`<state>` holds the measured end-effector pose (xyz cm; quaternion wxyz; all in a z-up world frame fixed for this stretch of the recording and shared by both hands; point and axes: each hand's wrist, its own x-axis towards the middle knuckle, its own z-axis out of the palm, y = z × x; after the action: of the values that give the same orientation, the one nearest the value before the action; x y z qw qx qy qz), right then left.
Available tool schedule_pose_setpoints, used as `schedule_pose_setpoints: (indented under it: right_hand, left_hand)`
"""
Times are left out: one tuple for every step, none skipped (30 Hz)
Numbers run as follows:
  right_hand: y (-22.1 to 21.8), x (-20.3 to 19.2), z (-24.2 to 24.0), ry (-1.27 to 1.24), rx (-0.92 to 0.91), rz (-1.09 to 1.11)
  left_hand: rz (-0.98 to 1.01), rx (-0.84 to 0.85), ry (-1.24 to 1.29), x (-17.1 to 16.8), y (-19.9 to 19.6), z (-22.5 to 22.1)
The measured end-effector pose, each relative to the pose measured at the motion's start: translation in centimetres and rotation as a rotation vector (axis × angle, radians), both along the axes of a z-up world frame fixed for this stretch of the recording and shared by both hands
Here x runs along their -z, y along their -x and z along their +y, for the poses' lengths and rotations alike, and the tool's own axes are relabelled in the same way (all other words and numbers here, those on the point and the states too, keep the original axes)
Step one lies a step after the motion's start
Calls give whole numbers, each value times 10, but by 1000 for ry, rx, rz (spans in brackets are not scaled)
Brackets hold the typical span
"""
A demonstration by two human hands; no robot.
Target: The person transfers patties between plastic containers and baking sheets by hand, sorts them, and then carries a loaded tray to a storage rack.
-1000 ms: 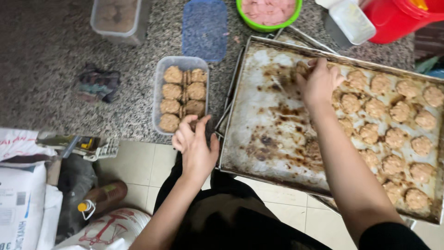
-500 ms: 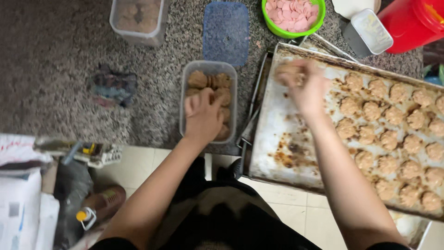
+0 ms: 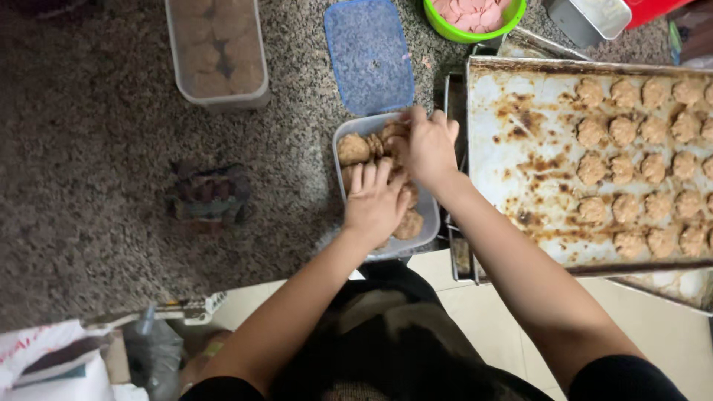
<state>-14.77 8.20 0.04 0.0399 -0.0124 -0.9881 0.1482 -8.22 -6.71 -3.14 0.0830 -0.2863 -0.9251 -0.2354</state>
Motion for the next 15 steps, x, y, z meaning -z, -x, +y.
schedule_pose_setpoints:
  right_hand:
    - [-1, 1, -3, 19, 53, -9]
    - [-3, 3, -8, -11, 79, 7]
    - [-4, 5, -13, -43, 106, 22]
    - [-4, 7, -17, -76, 133, 37]
    - [-4, 9, -21, -78, 168, 26]
    - [-5, 10, -25, -80, 203, 14]
    - [-3, 10, -28, -79, 238, 4]
    - [-2, 10, -29, -56, 247, -3]
    - [-1, 10, -30, -31, 255, -13]
    - [-1, 9, -31, -7, 264, -22]
    - [0, 8, -30, -5, 265, -58]
    - [2, 6, -29, -3, 266, -94]
    - [3, 4, -27, -3, 266, -129]
    - [3, 3, -26, 19, 278, -147]
    - [4, 2, -26, 40, 287, -162]
  left_hand:
    - [-20, 7, 8, -1, 2, -1]
    - [-36, 11, 30, -3, 4, -2]
    - [-53, 16, 50, -4, 4, -2]
    - [-69, 20, 69, -6, 6, -3]
    - [-92, 30, 124, -7, 7, -5]
    - [-113, 41, 179, -8, 8, -6]
    - [-132, 51, 236, -9, 11, -9]
    - [-92, 22, 209, -9, 15, -12]
    - [-56, -6, 182, -9, 18, -15]
    - [-21, -34, 156, -9, 22, -17]
    - [-32, -42, 165, -9, 27, -19]
    - [-44, -49, 174, -10, 33, -22]
    - [-54, -58, 181, -10, 38, -23]
    - [-66, -44, 153, -11, 42, -27]
    - [-75, -32, 124, -12, 47, -30]
